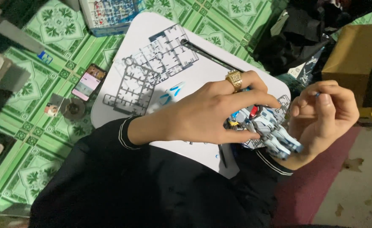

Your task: Assembling a plastic model robot by fitting small parts together.

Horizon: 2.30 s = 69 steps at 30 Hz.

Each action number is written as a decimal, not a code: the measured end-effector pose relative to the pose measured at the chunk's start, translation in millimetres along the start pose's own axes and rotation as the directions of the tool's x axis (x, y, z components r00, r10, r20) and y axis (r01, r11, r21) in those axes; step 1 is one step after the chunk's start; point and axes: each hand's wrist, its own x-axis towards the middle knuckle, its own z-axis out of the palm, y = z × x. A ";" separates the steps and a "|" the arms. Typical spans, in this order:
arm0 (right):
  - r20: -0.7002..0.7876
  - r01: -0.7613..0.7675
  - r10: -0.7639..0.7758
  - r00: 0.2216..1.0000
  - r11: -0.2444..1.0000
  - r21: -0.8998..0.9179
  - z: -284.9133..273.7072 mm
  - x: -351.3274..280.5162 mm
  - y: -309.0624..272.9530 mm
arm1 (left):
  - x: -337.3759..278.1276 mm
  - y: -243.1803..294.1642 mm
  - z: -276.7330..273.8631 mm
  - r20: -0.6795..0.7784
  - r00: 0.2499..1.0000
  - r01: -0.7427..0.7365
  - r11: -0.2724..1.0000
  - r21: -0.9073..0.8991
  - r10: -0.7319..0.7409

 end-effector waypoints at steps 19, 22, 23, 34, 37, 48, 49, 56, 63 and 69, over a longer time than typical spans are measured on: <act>0.344 0.146 0.422 0.839 0.433 -0.889 -30.3 -164.3 67.8 | -68.3 13.3 5.2 -0.101 0.989 -0.057 0.910 0.410 0.107; 0.363 0.200 0.463 0.809 0.364 -0.910 -33.2 -179.1 79.1 | -73.8 -13.1 17.3 -0.141 0.965 -0.139 0.888 0.438 0.221; 0.374 0.206 0.457 0.807 0.376 -0.903 -32.9 -183.3 80.7 | -76.7 -24.8 23.9 -0.148 0.935 -0.227 0.866 0.446 0.322; 0.293 0.034 0.406 0.866 0.537 -0.843 -6.1 -183.3 65.7 | -112.8 -24.5 9.9 0.006 0.931 0.362 0.925 -0.112 -0.364; 0.283 0.025 0.372 0.884 0.567 -0.823 0.7 -181.4 62.7 | -116.9 -28.6 16.0 0.022 0.910 0.411 0.899 -0.148 -0.413; 0.178 -0.106 0.254 0.951 0.806 -0.583 30.7 -155.2 22.4 | -118.6 -38.0 38.6 0.108 0.895 0.443 0.834 -0.330 -0.433; 0.231 -0.113 0.262 0.937 0.853 -0.510 34.1 -151.1 21.7 | -117.8 -38.5 41.5 0.134 0.886 0.463 0.852 -0.245 -0.443; 0.287 -0.256 0.356 0.889 0.908 -0.333 53.1 -144.5 29.9 | -133.3 -46.2 45.5 0.218 0.912 0.372 0.925 -0.082 -0.347; 0.304 -0.419 0.470 0.829 0.881 -0.220 50.3 -150.3 41.7 | -143.0 -49.2 41.8 0.304 0.881 0.397 0.916 -0.061 -0.362; 0.343 -0.457 0.489 0.802 0.872 -0.174 50.1 -149.1 41.6 | -146.8 -48.9 37.3 0.358 0.846 0.427 0.904 -0.009 -0.396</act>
